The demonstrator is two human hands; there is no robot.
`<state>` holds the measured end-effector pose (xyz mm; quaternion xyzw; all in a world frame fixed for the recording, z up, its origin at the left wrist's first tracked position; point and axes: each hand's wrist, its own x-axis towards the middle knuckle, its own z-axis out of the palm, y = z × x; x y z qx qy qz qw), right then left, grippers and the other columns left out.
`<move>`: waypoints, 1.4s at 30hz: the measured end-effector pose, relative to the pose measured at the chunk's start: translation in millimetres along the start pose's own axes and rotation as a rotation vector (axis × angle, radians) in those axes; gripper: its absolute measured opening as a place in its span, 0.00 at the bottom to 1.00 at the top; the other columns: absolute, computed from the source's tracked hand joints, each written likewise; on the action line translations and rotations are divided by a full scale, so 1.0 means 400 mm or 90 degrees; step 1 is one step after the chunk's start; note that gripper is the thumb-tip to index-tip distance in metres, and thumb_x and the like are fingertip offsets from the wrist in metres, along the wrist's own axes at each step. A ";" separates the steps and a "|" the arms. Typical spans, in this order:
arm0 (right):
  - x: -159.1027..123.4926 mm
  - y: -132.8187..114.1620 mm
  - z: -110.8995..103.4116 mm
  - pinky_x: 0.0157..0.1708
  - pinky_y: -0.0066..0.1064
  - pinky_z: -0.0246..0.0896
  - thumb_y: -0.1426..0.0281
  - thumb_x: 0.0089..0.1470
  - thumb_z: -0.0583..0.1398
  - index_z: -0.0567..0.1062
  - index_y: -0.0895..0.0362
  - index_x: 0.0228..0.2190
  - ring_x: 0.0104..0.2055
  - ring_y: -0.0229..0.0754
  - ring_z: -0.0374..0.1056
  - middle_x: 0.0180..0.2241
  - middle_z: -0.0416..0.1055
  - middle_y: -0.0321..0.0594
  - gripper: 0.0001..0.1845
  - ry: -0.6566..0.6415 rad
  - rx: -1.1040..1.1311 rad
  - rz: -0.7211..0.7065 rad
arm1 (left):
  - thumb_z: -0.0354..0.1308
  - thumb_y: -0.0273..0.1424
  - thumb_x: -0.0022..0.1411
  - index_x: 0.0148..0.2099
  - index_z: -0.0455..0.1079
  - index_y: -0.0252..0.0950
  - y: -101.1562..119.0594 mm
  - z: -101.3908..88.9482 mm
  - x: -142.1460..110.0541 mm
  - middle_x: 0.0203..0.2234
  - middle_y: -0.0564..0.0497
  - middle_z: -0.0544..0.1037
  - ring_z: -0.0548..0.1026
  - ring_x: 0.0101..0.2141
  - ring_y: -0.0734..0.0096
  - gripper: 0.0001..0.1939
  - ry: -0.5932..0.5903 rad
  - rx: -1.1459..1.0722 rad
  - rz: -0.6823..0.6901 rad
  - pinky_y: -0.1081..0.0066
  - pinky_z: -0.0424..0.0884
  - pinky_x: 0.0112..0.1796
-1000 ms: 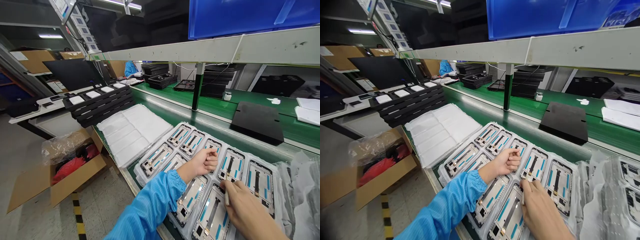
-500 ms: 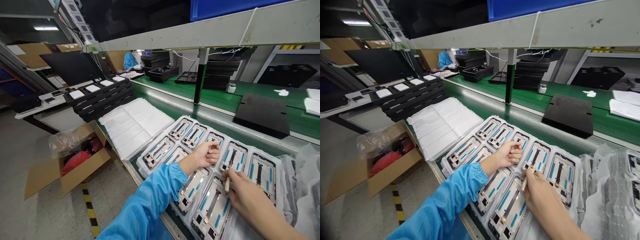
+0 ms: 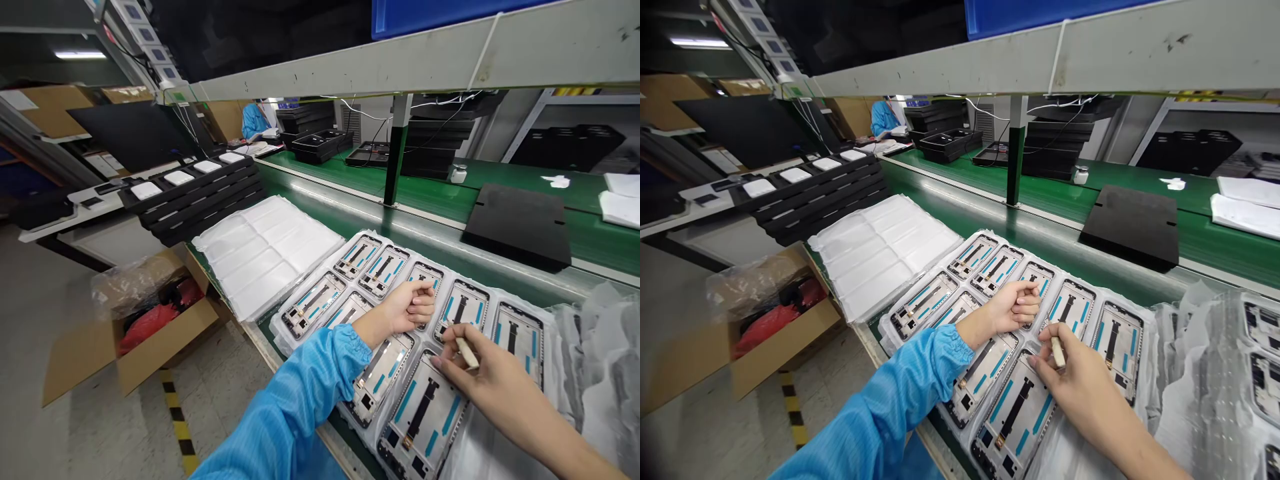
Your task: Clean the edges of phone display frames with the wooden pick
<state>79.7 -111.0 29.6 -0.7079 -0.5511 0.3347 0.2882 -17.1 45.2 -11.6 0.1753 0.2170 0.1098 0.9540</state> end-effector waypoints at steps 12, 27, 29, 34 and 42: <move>0.028 -0.024 -0.078 0.27 0.30 0.70 0.55 0.34 0.69 0.73 0.54 0.31 0.35 0.46 0.74 0.38 0.79 0.44 0.23 0.350 0.364 0.106 | 0.54 0.25 0.60 0.28 0.68 0.31 -0.020 -0.012 0.021 0.19 0.51 0.71 0.70 0.21 0.73 0.08 0.054 0.009 0.111 0.75 0.66 0.25; 0.057 0.012 -0.091 0.26 0.16 0.68 0.69 0.25 0.71 0.74 0.56 0.37 0.47 0.43 0.72 0.43 0.79 0.43 0.29 0.481 0.621 0.244 | 0.65 0.25 0.54 0.49 0.72 0.26 -0.033 0.013 -0.019 0.43 0.39 0.80 0.75 0.50 0.57 0.19 -0.139 -0.097 0.191 0.58 0.62 0.59; 0.059 0.015 -0.093 0.25 0.18 0.67 0.68 0.27 0.70 0.74 0.57 0.38 0.45 0.43 0.72 0.44 0.78 0.44 0.29 0.487 0.626 0.237 | 0.67 0.32 0.55 0.49 0.71 0.25 -0.035 0.012 -0.016 0.43 0.38 0.80 0.75 0.51 0.56 0.22 -0.113 -0.109 0.192 0.58 0.64 0.58; 0.053 0.005 -0.105 0.25 0.29 0.68 0.59 0.36 0.71 0.74 0.57 0.39 0.40 0.46 0.73 0.44 0.77 0.47 0.27 0.489 0.560 0.232 | 0.66 0.36 0.58 0.47 0.71 0.26 -0.036 0.017 -0.006 0.39 0.39 0.80 0.77 0.48 0.57 0.21 -0.031 -0.120 0.202 0.59 0.68 0.54; -0.014 -0.089 -0.074 0.45 0.38 0.66 0.65 0.57 0.61 0.69 0.50 0.37 0.45 0.46 0.72 0.42 0.76 0.41 0.07 0.494 -0.056 -0.357 | 0.64 0.38 0.60 0.44 0.70 0.26 -0.032 0.021 0.002 0.41 0.37 0.79 0.77 0.47 0.54 0.18 -0.008 -0.124 0.219 0.61 0.71 0.51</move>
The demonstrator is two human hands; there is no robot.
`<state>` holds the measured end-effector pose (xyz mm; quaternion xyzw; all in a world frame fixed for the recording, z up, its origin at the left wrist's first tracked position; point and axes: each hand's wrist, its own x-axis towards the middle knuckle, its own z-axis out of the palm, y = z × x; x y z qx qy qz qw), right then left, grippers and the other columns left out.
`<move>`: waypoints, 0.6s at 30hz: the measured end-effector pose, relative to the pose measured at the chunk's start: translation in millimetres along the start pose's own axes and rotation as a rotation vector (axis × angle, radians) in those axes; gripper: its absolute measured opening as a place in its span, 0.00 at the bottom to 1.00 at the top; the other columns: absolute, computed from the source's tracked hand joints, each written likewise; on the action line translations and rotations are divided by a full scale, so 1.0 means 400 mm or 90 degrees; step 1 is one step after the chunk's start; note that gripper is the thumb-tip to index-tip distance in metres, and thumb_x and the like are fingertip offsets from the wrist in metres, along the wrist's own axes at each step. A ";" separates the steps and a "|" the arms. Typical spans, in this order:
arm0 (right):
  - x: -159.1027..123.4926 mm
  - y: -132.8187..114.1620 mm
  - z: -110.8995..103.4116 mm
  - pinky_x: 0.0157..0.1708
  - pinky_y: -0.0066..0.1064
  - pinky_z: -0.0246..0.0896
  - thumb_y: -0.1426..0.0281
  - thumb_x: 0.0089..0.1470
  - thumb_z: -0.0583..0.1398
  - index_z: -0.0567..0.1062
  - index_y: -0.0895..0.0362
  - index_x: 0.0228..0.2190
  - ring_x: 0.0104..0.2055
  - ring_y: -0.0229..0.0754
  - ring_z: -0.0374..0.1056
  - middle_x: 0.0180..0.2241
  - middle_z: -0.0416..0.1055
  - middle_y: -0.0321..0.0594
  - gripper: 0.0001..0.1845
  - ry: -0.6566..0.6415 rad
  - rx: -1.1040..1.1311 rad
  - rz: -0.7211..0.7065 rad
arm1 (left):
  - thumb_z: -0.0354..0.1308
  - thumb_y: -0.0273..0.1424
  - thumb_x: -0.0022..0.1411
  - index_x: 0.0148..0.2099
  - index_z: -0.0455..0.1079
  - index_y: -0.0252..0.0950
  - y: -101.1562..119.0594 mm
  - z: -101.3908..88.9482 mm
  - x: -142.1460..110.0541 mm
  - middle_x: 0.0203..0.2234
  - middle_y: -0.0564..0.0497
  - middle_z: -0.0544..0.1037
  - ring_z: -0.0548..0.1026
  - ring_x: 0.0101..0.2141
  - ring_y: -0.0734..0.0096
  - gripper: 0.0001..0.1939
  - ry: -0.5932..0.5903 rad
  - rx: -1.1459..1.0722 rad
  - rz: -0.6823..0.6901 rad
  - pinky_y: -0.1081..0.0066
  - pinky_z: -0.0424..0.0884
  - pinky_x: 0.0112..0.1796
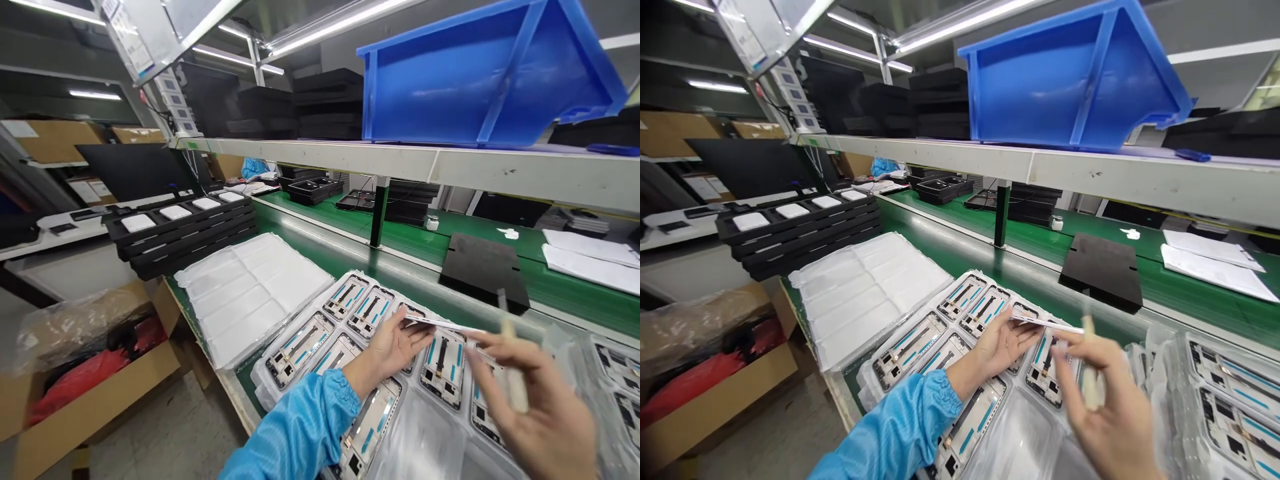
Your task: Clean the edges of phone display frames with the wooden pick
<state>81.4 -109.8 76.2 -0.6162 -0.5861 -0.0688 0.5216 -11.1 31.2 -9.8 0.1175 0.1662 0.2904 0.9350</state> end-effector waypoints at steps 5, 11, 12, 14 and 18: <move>-0.005 0.021 0.080 0.29 0.32 0.56 0.77 0.61 0.53 0.68 0.54 0.33 0.28 0.40 0.66 0.27 0.71 0.37 0.07 -0.207 -0.174 -0.387 | 0.58 0.42 0.64 0.44 0.71 0.25 -0.010 -0.003 0.007 0.36 0.37 0.79 0.79 0.42 0.58 0.21 0.013 0.033 -0.010 0.64 0.73 0.47; -0.009 0.120 0.160 0.28 0.31 0.53 0.72 0.64 0.51 0.67 0.56 0.29 0.27 0.41 0.62 0.24 0.66 0.38 0.11 -0.204 -0.264 -0.395 | 0.55 0.50 0.61 0.36 0.72 0.29 -0.010 0.016 -0.006 0.27 0.39 0.78 0.79 0.32 0.53 0.25 -0.006 0.041 -0.066 0.60 0.75 0.35; -0.012 0.129 0.166 0.28 0.31 0.53 0.72 0.64 0.51 0.66 0.55 0.29 0.27 0.41 0.62 0.24 0.66 0.38 0.11 -0.209 -0.264 -0.398 | 0.57 0.50 0.60 0.35 0.72 0.30 -0.012 0.018 -0.007 0.26 0.41 0.78 0.79 0.30 0.54 0.24 -0.005 0.038 -0.065 0.60 0.75 0.33; -0.019 0.138 0.174 0.28 0.31 0.54 0.73 0.63 0.52 0.66 0.55 0.29 0.27 0.42 0.63 0.24 0.66 0.38 0.10 -0.218 -0.261 -0.403 | 0.59 0.49 0.58 0.33 0.72 0.31 -0.016 0.018 -0.006 0.24 0.42 0.77 0.78 0.28 0.56 0.23 0.007 0.035 -0.056 0.62 0.74 0.32; -0.025 0.125 0.176 0.25 0.29 0.54 0.75 0.62 0.51 0.63 0.53 0.28 0.25 0.40 0.62 0.23 0.66 0.36 0.10 -0.220 -0.222 -0.376 | 0.62 0.48 0.56 0.30 0.72 0.31 -0.028 0.012 -0.001 0.21 0.44 0.76 0.77 0.26 0.59 0.22 0.023 0.031 -0.036 0.65 0.73 0.30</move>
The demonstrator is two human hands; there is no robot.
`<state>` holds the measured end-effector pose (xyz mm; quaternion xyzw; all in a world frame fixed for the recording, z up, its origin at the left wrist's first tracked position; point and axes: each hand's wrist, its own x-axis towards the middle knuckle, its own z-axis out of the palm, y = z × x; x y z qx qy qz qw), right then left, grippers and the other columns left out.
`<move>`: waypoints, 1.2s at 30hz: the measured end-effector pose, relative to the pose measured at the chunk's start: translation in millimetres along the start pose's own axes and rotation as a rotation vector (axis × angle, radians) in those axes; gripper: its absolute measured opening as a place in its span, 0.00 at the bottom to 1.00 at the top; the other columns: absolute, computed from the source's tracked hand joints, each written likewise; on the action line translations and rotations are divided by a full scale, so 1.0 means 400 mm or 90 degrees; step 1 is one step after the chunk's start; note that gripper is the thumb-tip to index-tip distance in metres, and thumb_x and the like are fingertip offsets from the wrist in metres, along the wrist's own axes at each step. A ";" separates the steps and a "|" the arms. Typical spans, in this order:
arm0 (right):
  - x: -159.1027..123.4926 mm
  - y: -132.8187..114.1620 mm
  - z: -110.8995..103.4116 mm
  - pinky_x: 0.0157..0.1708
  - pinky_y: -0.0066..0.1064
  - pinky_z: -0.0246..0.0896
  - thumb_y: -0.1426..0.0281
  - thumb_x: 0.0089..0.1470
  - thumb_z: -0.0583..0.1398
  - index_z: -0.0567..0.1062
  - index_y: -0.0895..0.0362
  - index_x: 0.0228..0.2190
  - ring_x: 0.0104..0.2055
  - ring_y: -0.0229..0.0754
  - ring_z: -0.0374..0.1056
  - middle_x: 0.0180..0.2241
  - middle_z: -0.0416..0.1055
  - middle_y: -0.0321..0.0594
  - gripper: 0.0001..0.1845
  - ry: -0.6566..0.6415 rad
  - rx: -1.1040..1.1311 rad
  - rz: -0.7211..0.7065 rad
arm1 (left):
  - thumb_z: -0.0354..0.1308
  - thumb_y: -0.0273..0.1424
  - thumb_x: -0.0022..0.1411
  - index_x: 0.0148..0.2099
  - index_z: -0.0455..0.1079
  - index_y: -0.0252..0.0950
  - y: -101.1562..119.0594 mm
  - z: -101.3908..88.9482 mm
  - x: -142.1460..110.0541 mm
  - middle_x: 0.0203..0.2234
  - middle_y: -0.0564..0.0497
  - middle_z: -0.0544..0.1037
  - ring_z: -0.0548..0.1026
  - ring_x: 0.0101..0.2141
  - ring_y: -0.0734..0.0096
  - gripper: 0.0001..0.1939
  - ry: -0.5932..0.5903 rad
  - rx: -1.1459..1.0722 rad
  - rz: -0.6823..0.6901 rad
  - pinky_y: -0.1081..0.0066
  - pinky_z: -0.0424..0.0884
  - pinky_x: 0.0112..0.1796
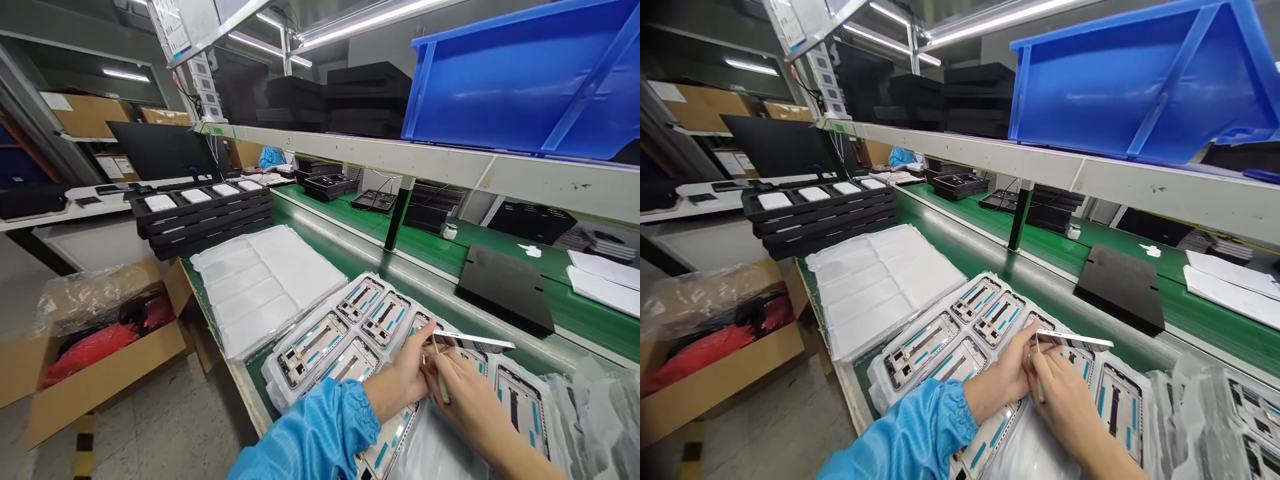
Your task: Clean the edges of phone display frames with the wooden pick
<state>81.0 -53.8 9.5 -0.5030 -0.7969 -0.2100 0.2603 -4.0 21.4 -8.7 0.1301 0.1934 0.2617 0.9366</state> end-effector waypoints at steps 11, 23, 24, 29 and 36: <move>-0.016 -0.003 0.008 0.20 0.26 0.56 0.76 0.57 0.50 0.60 0.52 0.32 0.22 0.39 0.65 0.23 0.65 0.33 0.06 -0.013 0.039 0.096 | 0.68 0.48 0.50 0.24 0.67 0.34 -0.010 0.020 -0.014 0.20 0.48 0.74 0.76 0.29 0.62 0.23 0.013 0.044 0.064 0.70 0.70 0.30; 0.007 0.012 -0.076 0.27 0.27 0.63 0.73 0.61 0.51 0.61 0.51 0.31 0.29 0.37 0.71 0.30 0.72 0.36 0.06 0.007 0.164 0.171 | 0.69 0.48 0.50 0.36 0.68 0.33 0.002 -0.006 -0.009 0.28 0.47 0.77 0.76 0.29 0.69 0.24 0.058 0.115 0.110 0.71 0.70 0.35; 0.010 0.016 -0.083 0.28 0.27 0.63 0.72 0.61 0.51 0.61 0.51 0.31 0.31 0.38 0.72 0.30 0.73 0.37 0.06 0.016 0.163 0.173 | 0.70 0.47 0.47 0.36 0.67 0.34 -0.001 -0.007 -0.009 0.29 0.47 0.77 0.76 0.29 0.68 0.25 0.071 0.114 0.124 0.70 0.71 0.37; 0.011 0.037 -0.094 0.27 0.28 0.63 0.72 0.61 0.52 0.62 0.51 0.30 0.30 0.39 0.74 0.32 0.76 0.36 0.07 0.040 0.124 0.173 | 0.75 0.47 0.40 0.39 0.62 0.38 -0.014 0.000 -0.021 0.29 0.51 0.77 0.78 0.32 0.65 0.32 0.084 0.134 0.176 0.65 0.74 0.40; 0.011 0.052 -0.088 0.28 0.26 0.63 0.77 0.59 0.50 0.61 0.51 0.32 0.34 0.38 0.74 0.31 0.73 0.36 0.08 0.038 0.093 0.126 | 0.76 0.48 0.36 0.40 0.61 0.38 -0.021 0.000 -0.021 0.33 0.49 0.78 0.79 0.33 0.64 0.36 0.106 0.149 0.181 0.64 0.75 0.42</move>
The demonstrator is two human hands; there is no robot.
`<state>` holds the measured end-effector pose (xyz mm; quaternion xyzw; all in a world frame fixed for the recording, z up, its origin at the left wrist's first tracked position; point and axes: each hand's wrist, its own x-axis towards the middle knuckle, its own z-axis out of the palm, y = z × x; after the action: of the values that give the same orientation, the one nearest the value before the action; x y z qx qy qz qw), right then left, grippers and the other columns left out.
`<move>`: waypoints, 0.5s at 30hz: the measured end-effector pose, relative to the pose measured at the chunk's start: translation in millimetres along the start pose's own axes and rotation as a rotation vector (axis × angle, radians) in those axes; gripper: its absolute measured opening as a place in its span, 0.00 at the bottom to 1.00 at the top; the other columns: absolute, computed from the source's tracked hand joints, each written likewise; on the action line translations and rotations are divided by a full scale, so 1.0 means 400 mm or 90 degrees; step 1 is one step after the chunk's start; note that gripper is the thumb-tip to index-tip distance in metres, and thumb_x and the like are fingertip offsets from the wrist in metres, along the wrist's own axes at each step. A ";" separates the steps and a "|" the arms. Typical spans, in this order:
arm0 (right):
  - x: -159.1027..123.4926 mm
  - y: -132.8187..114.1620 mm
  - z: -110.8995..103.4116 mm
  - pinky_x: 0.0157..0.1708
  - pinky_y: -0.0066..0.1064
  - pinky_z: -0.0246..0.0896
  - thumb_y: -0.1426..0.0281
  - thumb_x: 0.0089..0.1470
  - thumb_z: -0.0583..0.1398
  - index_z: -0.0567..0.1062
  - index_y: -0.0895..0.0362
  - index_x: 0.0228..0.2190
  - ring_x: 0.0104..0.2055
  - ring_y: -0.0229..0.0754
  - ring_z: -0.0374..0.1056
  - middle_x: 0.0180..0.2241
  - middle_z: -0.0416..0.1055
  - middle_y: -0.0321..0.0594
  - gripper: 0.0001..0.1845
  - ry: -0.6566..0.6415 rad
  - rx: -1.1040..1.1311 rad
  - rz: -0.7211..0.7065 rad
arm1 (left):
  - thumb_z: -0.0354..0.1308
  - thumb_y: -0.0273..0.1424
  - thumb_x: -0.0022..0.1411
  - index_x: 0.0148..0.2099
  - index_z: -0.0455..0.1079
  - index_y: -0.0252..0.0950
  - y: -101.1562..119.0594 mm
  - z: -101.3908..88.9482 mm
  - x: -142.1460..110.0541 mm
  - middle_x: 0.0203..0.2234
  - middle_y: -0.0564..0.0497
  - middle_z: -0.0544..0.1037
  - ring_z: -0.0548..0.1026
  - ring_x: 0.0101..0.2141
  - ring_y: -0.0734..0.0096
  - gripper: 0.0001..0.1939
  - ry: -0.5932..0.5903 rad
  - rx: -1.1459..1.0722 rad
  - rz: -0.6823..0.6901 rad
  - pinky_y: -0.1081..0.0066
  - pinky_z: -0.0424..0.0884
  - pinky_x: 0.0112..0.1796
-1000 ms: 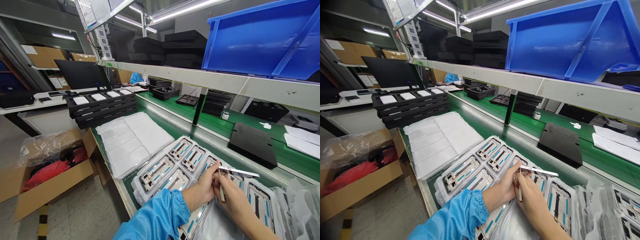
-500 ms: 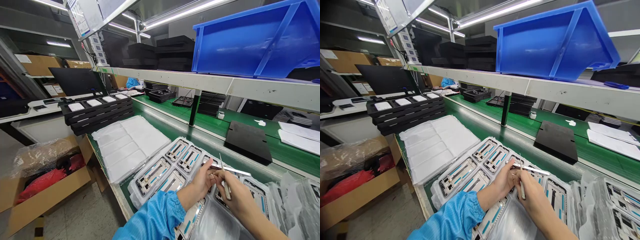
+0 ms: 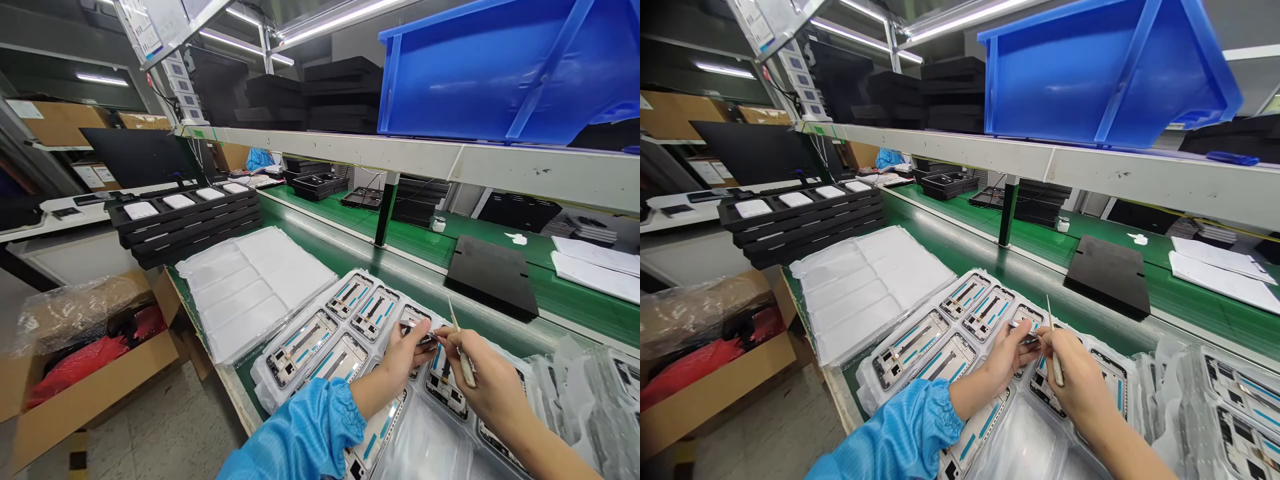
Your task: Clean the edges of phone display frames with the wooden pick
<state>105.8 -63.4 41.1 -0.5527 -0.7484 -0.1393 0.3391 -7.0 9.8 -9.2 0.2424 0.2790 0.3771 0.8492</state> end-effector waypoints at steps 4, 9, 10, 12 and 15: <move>0.003 -0.002 -0.001 0.28 0.28 0.63 0.78 0.58 0.50 0.62 0.51 0.32 0.34 0.39 0.73 0.33 0.74 0.37 0.09 -0.010 0.010 0.000 | 0.75 0.53 0.34 0.41 0.60 0.37 -0.007 -0.002 0.004 0.31 0.48 0.78 0.80 0.36 0.59 0.40 0.007 0.005 0.000 0.62 0.76 0.41; 0.003 0.002 0.002 0.27 0.28 0.63 0.80 0.56 0.50 0.62 0.52 0.32 0.32 0.39 0.70 0.33 0.73 0.38 0.10 -0.005 0.019 -0.032 | 0.73 0.57 0.32 0.39 0.61 0.37 -0.009 0.002 -0.004 0.29 0.48 0.77 0.80 0.34 0.59 0.41 0.011 0.020 0.001 0.62 0.77 0.40; 0.003 0.003 0.003 0.27 0.28 0.63 0.81 0.56 0.50 0.62 0.52 0.32 0.33 0.39 0.70 0.33 0.72 0.39 0.10 -0.002 0.016 -0.036 | 0.72 0.58 0.34 0.39 0.61 0.37 -0.010 0.003 -0.006 0.30 0.48 0.77 0.80 0.34 0.59 0.40 0.006 0.022 0.003 0.62 0.77 0.40; 0.005 0.004 0.006 0.29 0.29 0.64 0.81 0.56 0.50 0.62 0.52 0.33 0.35 0.40 0.70 0.34 0.72 0.39 0.10 0.004 0.011 -0.038 | 0.70 0.59 0.36 0.40 0.61 0.37 -0.012 0.003 -0.009 0.30 0.47 0.78 0.80 0.34 0.58 0.40 -0.006 0.025 0.005 0.61 0.76 0.40; 0.007 0.004 0.009 0.32 0.30 0.66 0.80 0.57 0.51 0.63 0.53 0.34 0.37 0.41 0.69 0.34 0.72 0.39 0.10 0.017 0.012 -0.039 | 0.69 0.60 0.36 0.40 0.61 0.37 -0.017 0.005 -0.009 0.30 0.48 0.78 0.80 0.33 0.58 0.40 -0.010 0.024 0.003 0.60 0.76 0.39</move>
<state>105.4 -58.6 40.2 -0.5243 -0.7616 -0.1501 0.3500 -4.4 2.6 -10.9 0.2618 0.2790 0.3719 0.8458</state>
